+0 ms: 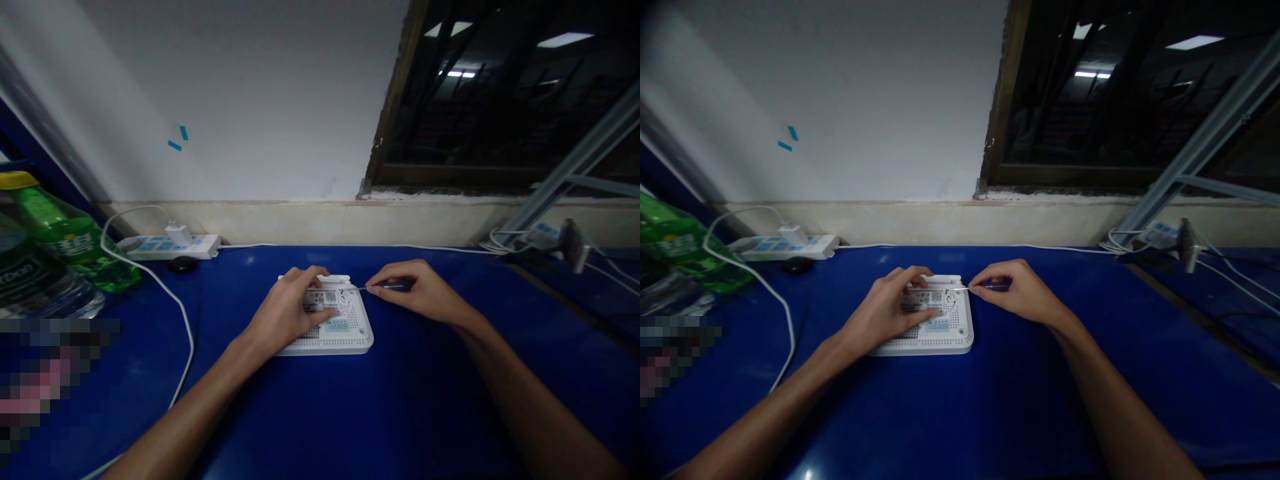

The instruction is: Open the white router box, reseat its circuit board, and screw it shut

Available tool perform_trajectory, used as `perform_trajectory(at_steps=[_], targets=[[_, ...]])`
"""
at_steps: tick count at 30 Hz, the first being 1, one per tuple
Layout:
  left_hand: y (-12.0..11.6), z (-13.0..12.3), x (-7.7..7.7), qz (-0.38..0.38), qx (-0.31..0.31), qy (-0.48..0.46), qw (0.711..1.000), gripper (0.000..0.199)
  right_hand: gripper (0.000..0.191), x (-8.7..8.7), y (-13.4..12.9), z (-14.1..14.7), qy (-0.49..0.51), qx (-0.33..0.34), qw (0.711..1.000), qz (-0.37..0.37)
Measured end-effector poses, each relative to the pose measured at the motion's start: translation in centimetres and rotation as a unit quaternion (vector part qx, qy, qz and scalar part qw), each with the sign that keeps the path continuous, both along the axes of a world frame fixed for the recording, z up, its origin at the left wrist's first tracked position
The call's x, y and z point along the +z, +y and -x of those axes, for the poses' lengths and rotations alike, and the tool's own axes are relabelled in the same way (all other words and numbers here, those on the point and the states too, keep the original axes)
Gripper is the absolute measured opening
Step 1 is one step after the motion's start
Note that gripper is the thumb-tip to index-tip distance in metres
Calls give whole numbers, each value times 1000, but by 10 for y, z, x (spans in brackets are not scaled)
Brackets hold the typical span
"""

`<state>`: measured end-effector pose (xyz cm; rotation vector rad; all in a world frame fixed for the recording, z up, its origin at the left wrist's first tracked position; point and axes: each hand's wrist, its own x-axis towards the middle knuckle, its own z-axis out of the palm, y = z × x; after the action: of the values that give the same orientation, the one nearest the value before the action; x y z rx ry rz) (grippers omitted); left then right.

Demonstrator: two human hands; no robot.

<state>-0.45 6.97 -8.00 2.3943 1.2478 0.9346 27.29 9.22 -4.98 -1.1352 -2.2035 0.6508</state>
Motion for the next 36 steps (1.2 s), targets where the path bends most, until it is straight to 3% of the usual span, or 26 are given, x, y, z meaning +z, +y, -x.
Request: perform_trajectory(at_steps=[7,15,26,36], targets=[[0,6,6,-39,-17,92,995,57,20,0,6,-16,-17,-31,999,28],[-2,8,6,-9,-51,141,989,84,19,4,6,-21,-65,-3,997,43],[-1,14,7,4,-87,156,984,82,21,11,10,-49,-103,-46,991,71],[-1,14,4,9,-77,162,984,82,22,3,20,-64,-156,-72,983,64]])
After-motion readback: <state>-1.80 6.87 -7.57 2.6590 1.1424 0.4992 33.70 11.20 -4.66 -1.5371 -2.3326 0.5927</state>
